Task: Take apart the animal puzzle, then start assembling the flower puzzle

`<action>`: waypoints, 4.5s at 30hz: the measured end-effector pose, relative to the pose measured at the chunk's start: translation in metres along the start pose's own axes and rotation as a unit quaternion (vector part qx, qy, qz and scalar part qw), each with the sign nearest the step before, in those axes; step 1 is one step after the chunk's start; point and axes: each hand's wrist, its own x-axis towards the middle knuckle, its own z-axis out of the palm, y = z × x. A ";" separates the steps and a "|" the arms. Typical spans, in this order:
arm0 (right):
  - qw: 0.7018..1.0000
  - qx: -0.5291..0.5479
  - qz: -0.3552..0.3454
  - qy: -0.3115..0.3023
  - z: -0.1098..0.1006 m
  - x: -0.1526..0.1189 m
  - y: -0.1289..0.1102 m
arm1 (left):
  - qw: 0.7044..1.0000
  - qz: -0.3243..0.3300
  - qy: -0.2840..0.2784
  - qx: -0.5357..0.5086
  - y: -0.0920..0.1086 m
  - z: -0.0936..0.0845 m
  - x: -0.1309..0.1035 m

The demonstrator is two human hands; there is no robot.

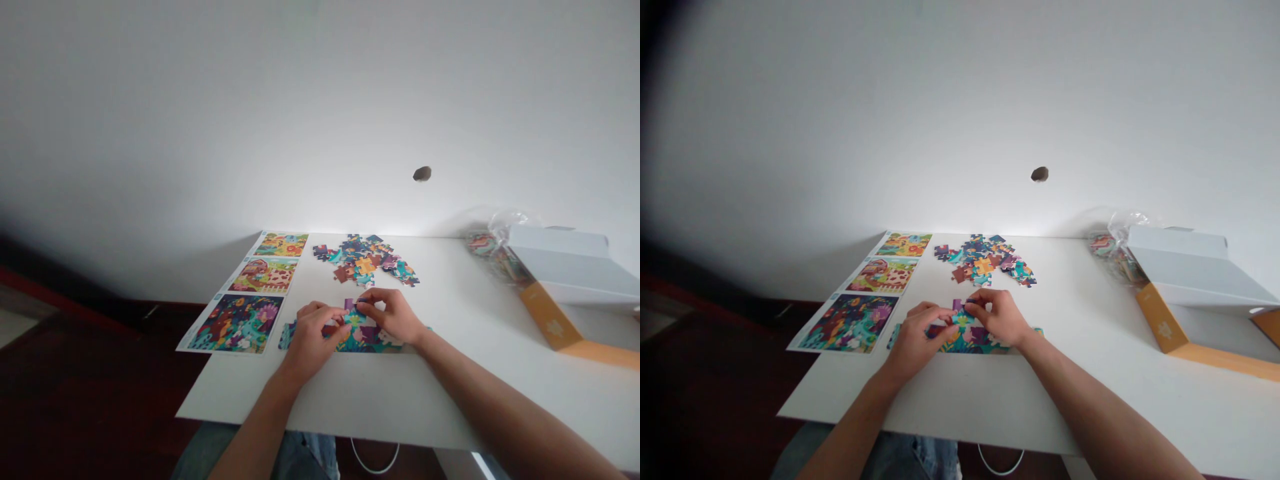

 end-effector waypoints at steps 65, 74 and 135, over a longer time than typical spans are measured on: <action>0.941 -0.310 -0.064 0.122 -0.090 -0.008 0.090 | 0.986 0.108 -0.014 0.130 0.009 0.088 0.095; 0.940 -0.298 -0.097 0.137 -0.087 -0.008 0.087 | 0.987 0.124 -0.051 0.093 0.012 0.091 0.091; 0.952 -0.275 -0.042 -0.125 -0.119 -0.035 0.048 | 0.949 0.202 -0.242 -0.010 0.023 0.075 0.088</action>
